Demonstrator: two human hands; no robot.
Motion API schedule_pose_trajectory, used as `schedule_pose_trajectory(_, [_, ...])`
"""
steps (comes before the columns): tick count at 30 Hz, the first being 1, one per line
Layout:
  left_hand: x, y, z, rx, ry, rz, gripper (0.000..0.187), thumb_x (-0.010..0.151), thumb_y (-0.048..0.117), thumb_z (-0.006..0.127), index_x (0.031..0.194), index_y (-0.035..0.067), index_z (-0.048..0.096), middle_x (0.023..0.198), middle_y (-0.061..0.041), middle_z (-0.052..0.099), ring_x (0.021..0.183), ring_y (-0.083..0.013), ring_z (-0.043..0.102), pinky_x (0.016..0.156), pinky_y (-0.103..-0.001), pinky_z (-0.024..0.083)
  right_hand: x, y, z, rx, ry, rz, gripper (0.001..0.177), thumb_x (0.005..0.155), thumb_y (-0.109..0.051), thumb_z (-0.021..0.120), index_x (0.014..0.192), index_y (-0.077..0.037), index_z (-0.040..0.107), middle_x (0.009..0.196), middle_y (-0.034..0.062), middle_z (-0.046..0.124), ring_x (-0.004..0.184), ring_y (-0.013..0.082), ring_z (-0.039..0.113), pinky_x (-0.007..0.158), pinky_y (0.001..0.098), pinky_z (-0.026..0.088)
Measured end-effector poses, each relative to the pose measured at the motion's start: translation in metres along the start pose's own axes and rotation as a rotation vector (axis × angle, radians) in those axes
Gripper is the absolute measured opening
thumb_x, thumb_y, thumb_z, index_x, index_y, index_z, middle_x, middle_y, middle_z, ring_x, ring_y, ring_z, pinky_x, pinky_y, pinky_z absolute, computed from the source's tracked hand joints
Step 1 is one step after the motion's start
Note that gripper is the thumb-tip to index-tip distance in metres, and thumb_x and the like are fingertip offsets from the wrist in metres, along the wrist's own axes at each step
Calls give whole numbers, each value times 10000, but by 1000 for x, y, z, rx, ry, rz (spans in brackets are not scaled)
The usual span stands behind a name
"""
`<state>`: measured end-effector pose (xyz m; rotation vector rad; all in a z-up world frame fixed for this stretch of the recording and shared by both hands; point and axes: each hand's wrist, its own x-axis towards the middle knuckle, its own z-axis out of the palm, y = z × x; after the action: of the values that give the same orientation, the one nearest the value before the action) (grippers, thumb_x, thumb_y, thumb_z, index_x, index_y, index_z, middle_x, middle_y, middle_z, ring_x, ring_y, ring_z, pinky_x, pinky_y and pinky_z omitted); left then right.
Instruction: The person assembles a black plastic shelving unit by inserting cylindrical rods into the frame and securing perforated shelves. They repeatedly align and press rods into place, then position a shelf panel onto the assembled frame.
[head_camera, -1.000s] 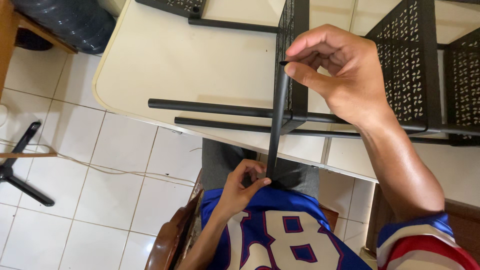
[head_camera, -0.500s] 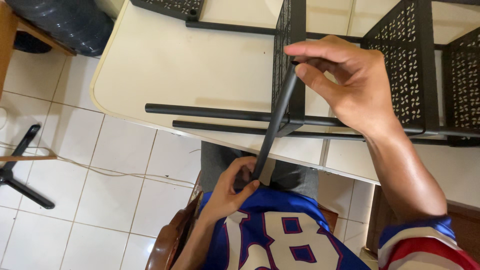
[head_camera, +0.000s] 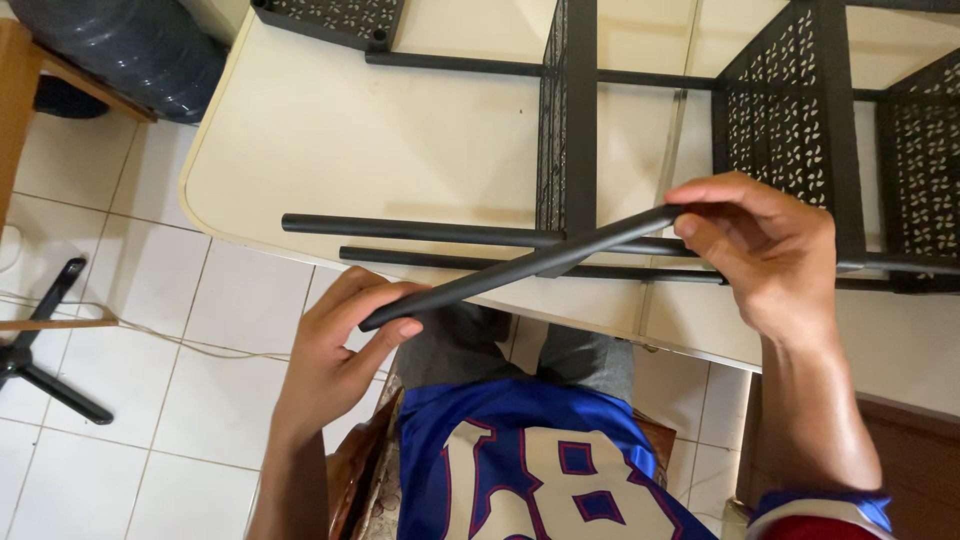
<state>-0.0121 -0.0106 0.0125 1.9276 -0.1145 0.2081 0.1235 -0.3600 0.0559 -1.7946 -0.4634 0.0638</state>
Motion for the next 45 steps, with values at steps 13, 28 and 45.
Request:
schedule_pose_trajectory(13, [16, 14, -15, 130, 23, 81, 316, 861, 149, 818, 1162, 82, 746, 986, -39, 663, 884, -167, 619, 747, -275, 485, -44, 27, -10, 55, -46, 83, 291, 906, 117, 711, 1188, 43, 702, 1153, 135, 703, 1101, 189, 672, 998, 353, 563])
schedule_pose_trajectory(28, [53, 59, -11, 803, -19, 323, 296, 920, 318, 777, 1087, 79, 729, 878, -34, 631, 817, -229, 596, 865, -422, 422, -27, -2, 2, -44, -23, -52, 274, 932, 116, 701, 1192, 31, 689, 1179, 154, 705, 1121, 198, 697, 1030, 353, 601])
schedule_pose_trajectory(45, [124, 46, -1, 695, -137, 286, 311, 910, 378, 761, 1053, 104, 723, 704, -46, 587, 555, -202, 577, 495, -358, 443, 77, -9, -16, -561, -397, -240, 260, 924, -90, 725, 1171, -27, 676, 1079, 112, 729, 891, 167, 741, 780, 290, 578])
